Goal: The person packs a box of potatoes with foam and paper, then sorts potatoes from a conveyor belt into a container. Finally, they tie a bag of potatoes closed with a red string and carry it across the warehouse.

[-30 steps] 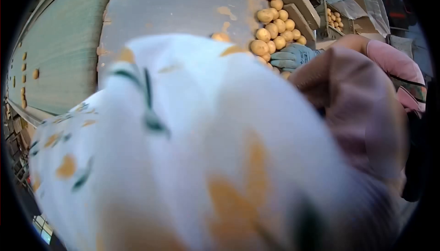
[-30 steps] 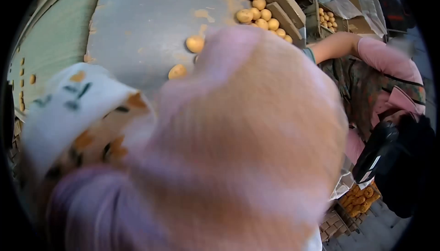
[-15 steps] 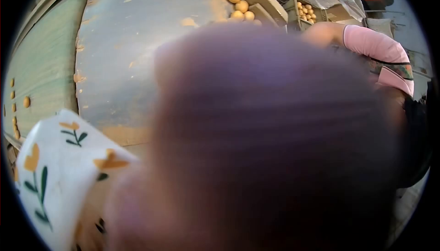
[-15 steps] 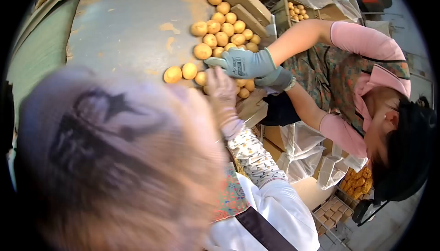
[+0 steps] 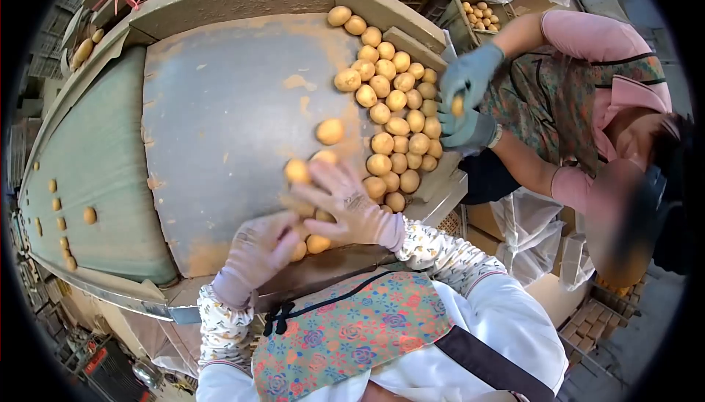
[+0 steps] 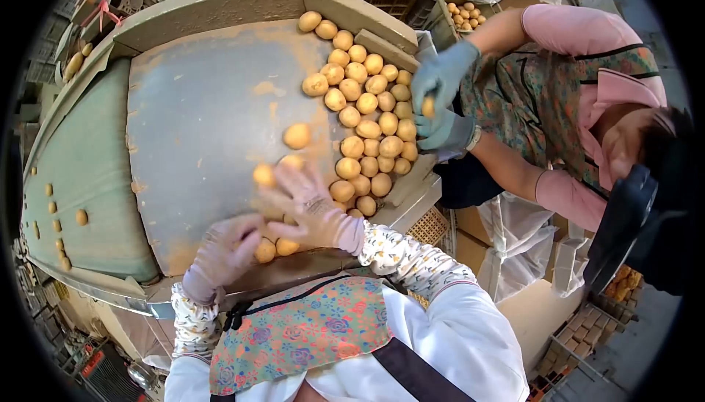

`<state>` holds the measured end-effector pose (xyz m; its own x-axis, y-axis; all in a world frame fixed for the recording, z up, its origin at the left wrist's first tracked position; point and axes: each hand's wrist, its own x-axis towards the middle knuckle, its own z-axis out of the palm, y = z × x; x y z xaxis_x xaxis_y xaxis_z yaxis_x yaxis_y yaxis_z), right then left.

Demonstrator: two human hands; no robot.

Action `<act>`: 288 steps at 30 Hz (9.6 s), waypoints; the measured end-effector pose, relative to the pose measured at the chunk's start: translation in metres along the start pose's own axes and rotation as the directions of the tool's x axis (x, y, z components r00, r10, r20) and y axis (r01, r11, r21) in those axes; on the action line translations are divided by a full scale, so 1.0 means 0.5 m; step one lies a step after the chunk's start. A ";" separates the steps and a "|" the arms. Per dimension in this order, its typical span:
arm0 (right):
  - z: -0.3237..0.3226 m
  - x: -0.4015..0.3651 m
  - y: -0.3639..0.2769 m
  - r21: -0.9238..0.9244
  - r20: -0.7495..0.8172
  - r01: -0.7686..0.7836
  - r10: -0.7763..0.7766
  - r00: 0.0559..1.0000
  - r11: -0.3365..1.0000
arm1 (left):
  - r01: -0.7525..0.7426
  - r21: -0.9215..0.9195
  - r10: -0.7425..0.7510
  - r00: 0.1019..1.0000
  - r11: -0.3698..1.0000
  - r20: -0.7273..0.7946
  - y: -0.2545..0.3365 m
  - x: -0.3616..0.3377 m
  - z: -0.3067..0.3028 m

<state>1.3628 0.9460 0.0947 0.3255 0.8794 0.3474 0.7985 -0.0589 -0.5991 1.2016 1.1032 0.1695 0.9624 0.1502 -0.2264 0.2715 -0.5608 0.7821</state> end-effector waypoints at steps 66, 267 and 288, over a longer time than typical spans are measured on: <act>-0.045 -0.084 -0.089 0.641 0.646 -0.583 0.059 0.761 0.499 | 0.298 -0.937 -0.038 0.955 0.181 0.296 0.030 -0.027 0.032; 0.023 0.043 0.033 -0.006 0.309 -0.331 0.317 0.897 0.944 | 0.164 0.041 -0.151 0.963 0.986 -0.224 -0.023 -0.034 0.037; -0.213 0.354 0.118 -0.077 0.091 -0.121 0.128 0.988 0.990 | 0.087 -0.304 -0.215 0.884 0.949 -0.416 -0.020 -0.037 0.030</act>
<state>1.5217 1.0480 0.1977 0.3773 0.9040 0.2010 0.7900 -0.2009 -0.5793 1.1811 1.0937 0.1570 0.7961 0.5918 -0.1265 0.3446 -0.2714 0.8987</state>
